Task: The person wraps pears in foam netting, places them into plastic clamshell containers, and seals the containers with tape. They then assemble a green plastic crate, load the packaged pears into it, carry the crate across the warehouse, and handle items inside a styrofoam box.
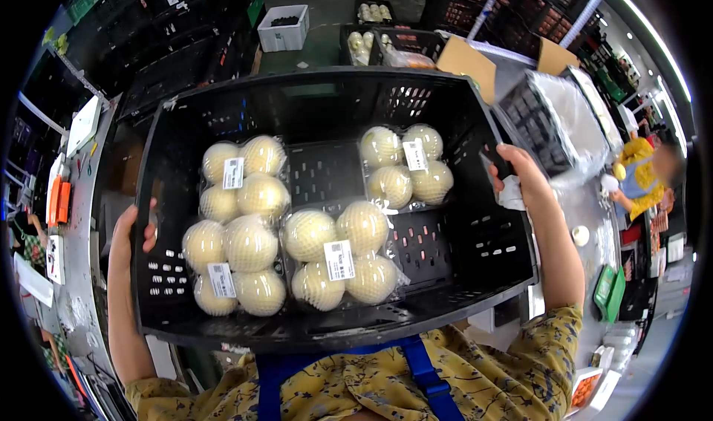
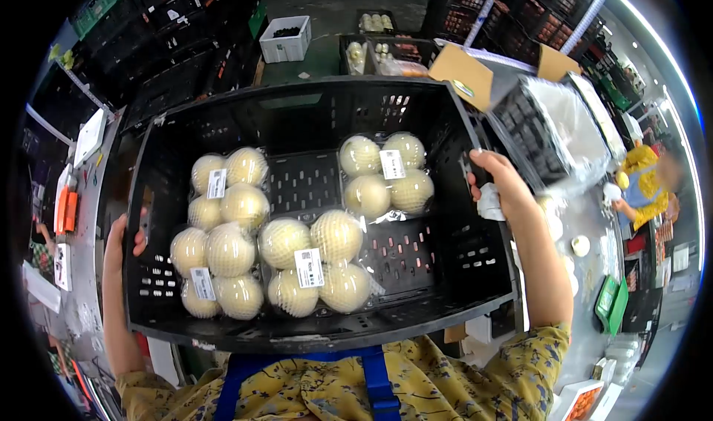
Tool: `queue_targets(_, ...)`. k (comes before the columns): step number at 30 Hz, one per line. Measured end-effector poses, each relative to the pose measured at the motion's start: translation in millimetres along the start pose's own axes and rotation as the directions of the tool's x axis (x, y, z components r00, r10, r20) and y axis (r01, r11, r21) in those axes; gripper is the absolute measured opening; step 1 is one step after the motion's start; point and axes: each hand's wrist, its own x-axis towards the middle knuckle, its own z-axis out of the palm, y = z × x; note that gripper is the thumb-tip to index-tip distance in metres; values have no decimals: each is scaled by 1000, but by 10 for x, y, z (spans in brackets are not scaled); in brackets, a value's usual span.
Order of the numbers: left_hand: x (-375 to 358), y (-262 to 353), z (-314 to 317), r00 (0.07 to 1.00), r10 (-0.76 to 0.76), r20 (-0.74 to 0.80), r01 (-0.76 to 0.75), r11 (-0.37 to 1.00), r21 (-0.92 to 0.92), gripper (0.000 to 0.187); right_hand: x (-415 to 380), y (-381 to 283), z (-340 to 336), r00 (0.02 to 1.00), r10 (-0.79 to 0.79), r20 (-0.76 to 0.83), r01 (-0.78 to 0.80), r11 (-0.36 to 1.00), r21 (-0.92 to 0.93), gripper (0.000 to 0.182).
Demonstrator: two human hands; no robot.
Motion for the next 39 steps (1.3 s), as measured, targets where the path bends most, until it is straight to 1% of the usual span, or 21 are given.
queue_targets(1,-31,30,30,1000,16,-22,-16,1000,3,46,46,-81,118,998,37,-51,-36,999,18,27)
queue_targets(2,-116,54,106,999,37,-37,-37,999,6,46,140,-10,-10,1000,21,0,-21,1000,8,27)
queue_targets(4,-169,94,145,995,20,-97,-24,999,-35,49,264,-51,-9,1000,-16,-16,16,1000,-6,27)
queue_targets(5,-182,63,81,995,36,-91,-42,997,-64,51,265,-112,17,1000,-15,20,15,1000,9,28)
queue_targets(6,-233,82,130,993,93,-67,-94,995,-19,53,269,-137,34,1000,2,-26,-2,1000,13,28)
queue_targets(8,-266,65,136,991,94,-91,-98,994,-42,53,386,-180,-10,999,-1,-38,1,1000,-6,28)
queue_targets(12,-267,280,172,989,46,-141,-37,997,63,54,722,-303,-78,993,2,122,-1,1000,-11,30)
queue_targets(13,-305,279,233,978,1,-210,2,1000,14,55,755,-288,-76,987,-34,155,45,997,-68,32)
queue_targets(16,-398,275,431,965,-7,-262,-21,994,-105,55,822,-265,-65,982,-57,178,70,995,-69,34)
queue_targets(17,-392,218,317,982,33,-186,-46,997,-65,55,862,-234,-93,984,-45,172,54,997,-49,34)
queue_targets(21,-446,197,423,968,89,-235,-91,996,3,54,910,-153,-69,982,-1,190,3,1000,-13,35)
queue_targets(22,-470,224,549,964,63,-257,-76,996,-42,52,928,-131,-100,984,16,178,-12,1000,-23,35)
queue_targets(23,-501,232,581,960,69,-272,-87,995,-54,52,1146,-70,-163,966,-43,253,44,999,2,36)
queue_targets(24,-507,225,549,960,60,-272,-81,995,-66,51,1126,-58,-152,966,-51,253,50,999,13,36)
queue_targets(25,-491,207,455,977,54,-207,-66,997,-49,50,1164,-28,-150,966,-56,254,58,998,2,37)
queue_targets(30,-550,282,561,940,81,-332,-59,995,75,56,1463,97,-202,937,-109,333,92,994,67,41)
queue_targets(31,-558,272,528,938,83,-337,-48,993,112,57,1472,145,-221,941,-104,322,83,993,78,42)
queue_targets(34,-537,311,221,986,71,-151,-28,962,270,58,1295,278,-220,952,-101,290,75,992,102,40)
queue_targets(35,-508,268,130,988,83,-128,-49,967,250,60,1212,323,-231,954,-92,285,63,992,108,40)
queue_targets(38,-608,221,460,963,121,-240,-70,975,210,54,1101,489,-213,960,-97,262,77,993,86,36)
queue_targets(39,-660,219,633,948,135,-288,-68,971,231,51,961,573,-185,980,-51,193,35,996,86,35)
